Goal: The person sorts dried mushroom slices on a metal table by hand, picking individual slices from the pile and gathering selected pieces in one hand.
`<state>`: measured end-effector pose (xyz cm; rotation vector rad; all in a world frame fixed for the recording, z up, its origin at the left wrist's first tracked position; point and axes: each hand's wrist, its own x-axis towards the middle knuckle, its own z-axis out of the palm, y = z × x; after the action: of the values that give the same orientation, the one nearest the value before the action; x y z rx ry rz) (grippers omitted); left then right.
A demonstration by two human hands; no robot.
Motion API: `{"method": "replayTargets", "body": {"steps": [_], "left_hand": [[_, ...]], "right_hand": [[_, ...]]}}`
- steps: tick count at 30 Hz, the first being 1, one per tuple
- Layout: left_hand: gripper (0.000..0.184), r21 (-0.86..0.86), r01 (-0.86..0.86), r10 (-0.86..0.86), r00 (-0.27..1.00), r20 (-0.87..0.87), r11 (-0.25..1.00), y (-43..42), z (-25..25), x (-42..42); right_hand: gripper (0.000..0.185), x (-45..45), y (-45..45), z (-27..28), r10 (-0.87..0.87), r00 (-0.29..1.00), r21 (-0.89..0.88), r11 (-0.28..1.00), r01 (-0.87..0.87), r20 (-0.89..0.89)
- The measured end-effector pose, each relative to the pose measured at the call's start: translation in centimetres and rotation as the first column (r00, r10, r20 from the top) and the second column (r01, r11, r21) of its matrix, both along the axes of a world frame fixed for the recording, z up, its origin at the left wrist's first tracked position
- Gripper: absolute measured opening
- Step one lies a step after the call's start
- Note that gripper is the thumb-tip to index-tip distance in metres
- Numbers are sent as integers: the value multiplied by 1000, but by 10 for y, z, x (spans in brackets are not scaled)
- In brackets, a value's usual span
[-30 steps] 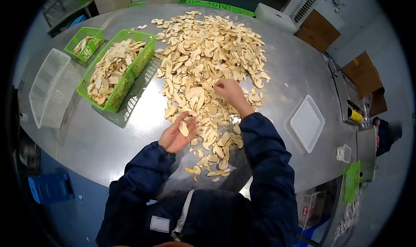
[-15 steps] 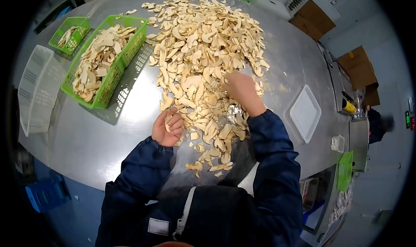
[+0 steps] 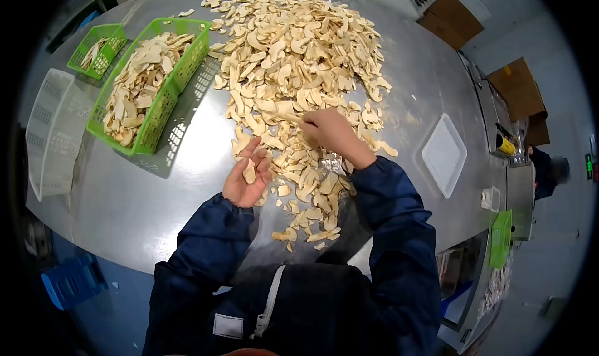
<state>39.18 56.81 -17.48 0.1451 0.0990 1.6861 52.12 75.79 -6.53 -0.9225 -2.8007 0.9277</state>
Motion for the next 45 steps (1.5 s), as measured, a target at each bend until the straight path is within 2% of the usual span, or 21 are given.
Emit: {"method": "replayTargets", "body": {"steps": [4, 5, 7, 10, 11, 13, 16, 19, 23, 26, 29, 30, 33, 35, 37, 38, 39, 41, 42, 44, 45], "left_hand": [[53, -157, -117, 95, 986, -138, 981, -1, 35, 12], [51, -156, -111, 91, 987, -129, 982, -1, 36, 13], [46, -129, -76, 63, 992, -108, 989, -1, 28, 13], [32, -15, -55, 54, 996, -70, 998, -3, 10, 9], [31, -19, -49, 49, 999, -2, 999, -2, 9, 7], [28, -23, -38, 40, 990, 137, 999, -4, 7, 1], [27, 55, 27, -39, 971, 236, 998, -2, 5, -5], [28, 28, 66, -72, 942, 329, 997, -3, 9, -5], [30, 13, 101, -99, 925, 367, 995, -6, 12, -10], [32, -13, 92, -81, 928, 364, 996, -6, 13, -10], [33, 51, 77, -90, 935, 344, 996, -2, 7, -6], [34, 87, 72, -97, 937, 335, 994, 0, 6, -5], [39, -226, 8, 27, 988, 151, 974, -2, 19, 3], [39, -110, 47, -35, 993, 115, 993, -3, 18, 6], [39, -72, 75, -67, 993, 96, 995, -5, 24, 9], [35, -130, 55, -46, 996, 70, 990, -4, 28, 10], [34, -107, 46, -37, 995, 88, 993, -5, 20, 11], [30, -57, 11, -4, 993, 121, 998, -6, -2, 8], [28, -175, -6, 28, 991, 127, 985, -7, 7, 6], [27, -82, 24, -7, 980, 198, 996, -8, 3, 0], [27, -40, 41, -31, 972, 234, 998, -8, 6, -2]], "right_hand": [[19, 4, -33, 4, 126, 988, -405, 902, -150, -84], [19, 3, -39, 5, 245, 969, -284, 929, -239, -13], [19, 4, -53, -4, 364, 928, -4, 931, -365, -75], [17, 7, -49, 2, 289, 952, -174, 937, -303, -104], [17, 11, -42, 1, 113, 990, -149, 981, -124, -78], [20, 20, -17, -9, -92, 996, 143, 985, 93, -16], [19, 40, -4, -32, -94, 995, 342, 936, 83, 18], [18, 42, -14, -34, -29, 999, 214, 977, 21, 36], [20, 42, -18, -37, 3, 999, 238, 971, -13, 41], [16, 47, -12, -26, -90, 996, -84, 992, 91, 24], [12, 52, -10, -18, -246, 964, -412, 892, 184, -101], [9, 51, -12, -13, -261, 962, -428, 881, 202, -84], [13, 40, -40, 8, -325, 939, -615, 765, 191, -113], [19, 30, -60, 27, -228, 967, -673, 733, 96, -110], [23, 23, -54, 10, -98, 968, -374, 928, 5, -232], [27, 19, -42, -3, -47, 966, -108, 994, 20, -255], [30, 17, -33, -9, -30, 980, 149, 987, 60, -199], [39, 22, -8, -37, 213, 973, 449, 880, -154, -84], [41, 22, -12, -38, 305, 952, 425, 864, -271, -15], [49, 37, -38, -32, 434, 888, 432, 779, -454, 152], [47, 42, -41, -24, 480, 872, 291, 825, -485, 94]]}}
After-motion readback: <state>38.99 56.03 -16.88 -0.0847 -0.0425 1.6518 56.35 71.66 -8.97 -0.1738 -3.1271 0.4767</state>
